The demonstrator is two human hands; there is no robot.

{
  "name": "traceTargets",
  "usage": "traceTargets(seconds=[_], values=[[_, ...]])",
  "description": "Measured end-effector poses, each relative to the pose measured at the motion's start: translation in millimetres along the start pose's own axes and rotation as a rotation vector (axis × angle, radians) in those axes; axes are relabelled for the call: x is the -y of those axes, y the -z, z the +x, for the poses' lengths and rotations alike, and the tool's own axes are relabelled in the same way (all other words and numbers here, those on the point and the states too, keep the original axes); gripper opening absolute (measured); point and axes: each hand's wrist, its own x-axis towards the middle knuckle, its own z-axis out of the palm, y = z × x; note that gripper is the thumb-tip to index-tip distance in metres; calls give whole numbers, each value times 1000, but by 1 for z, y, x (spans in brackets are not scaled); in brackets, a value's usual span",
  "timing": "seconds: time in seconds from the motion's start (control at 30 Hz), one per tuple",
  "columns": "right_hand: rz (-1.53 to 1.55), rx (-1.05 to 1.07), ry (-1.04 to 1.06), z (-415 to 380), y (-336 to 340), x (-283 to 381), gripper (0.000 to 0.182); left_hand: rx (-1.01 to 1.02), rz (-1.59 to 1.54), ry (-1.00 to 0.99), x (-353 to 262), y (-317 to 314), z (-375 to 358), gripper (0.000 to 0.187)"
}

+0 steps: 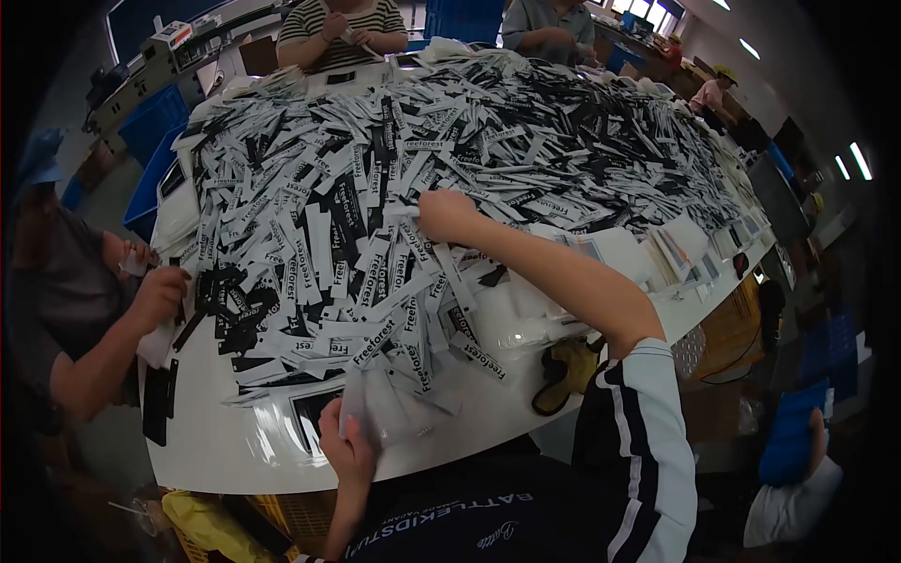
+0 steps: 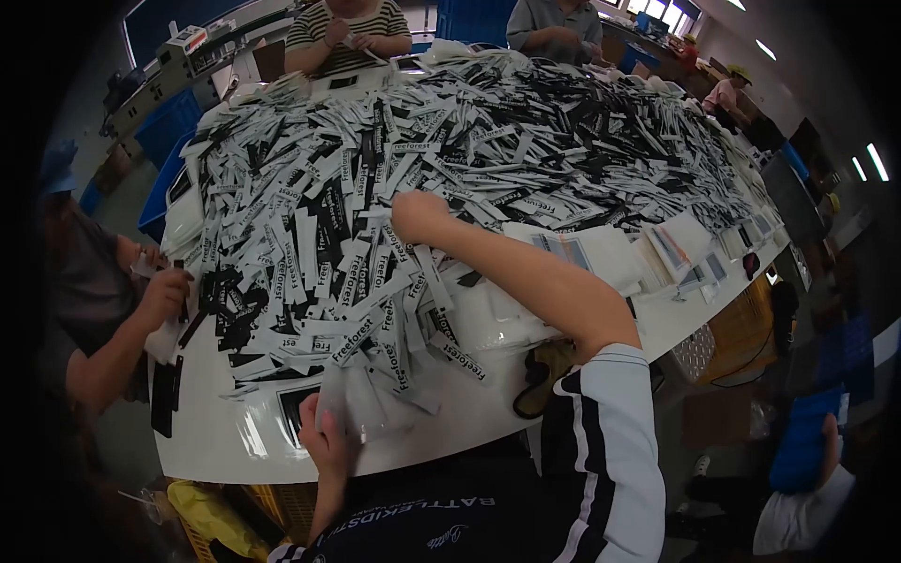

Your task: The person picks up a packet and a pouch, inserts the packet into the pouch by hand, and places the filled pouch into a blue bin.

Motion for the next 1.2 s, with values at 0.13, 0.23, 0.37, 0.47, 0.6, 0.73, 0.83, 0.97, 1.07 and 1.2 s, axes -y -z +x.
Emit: traceTargets(seconds=[0.13,0.23,0.37,0.47,0.6,0.73,0.83,0.97,1.07,1.2], values=[[454,-429,240,-28,20,5,21,186,-257,155,-4,23,12,14],[930,-274,197,-102,34,26,24,425,-90,311,-28,43,22,10],[1258,-430,72,-182,-41,34,15,690,-19,309,-19,42,28,13],[1345,-553,-63,-216,-83,42,10,858,-116,327,-13,41,35,13],[1386,-748,-127,-240,-113,49,11,830,-297,339,-25,30,31,15],[1216,-707,-78,-251,-113,47,19,625,-462,390,-29,8,-2,18],[1243,-689,-95,-258,-120,45,25,574,-433,397,-32,2,-24,20],[1288,-401,-95,-271,-116,59,24,585,-199,261,-32,-4,-35,20],[1205,-225,137,-269,-91,74,15,547,8,-48,-34,-7,-37,19],[1609,366,32,-265,-93,61,26,582,-125,-7,-44,-5,-41,17]])
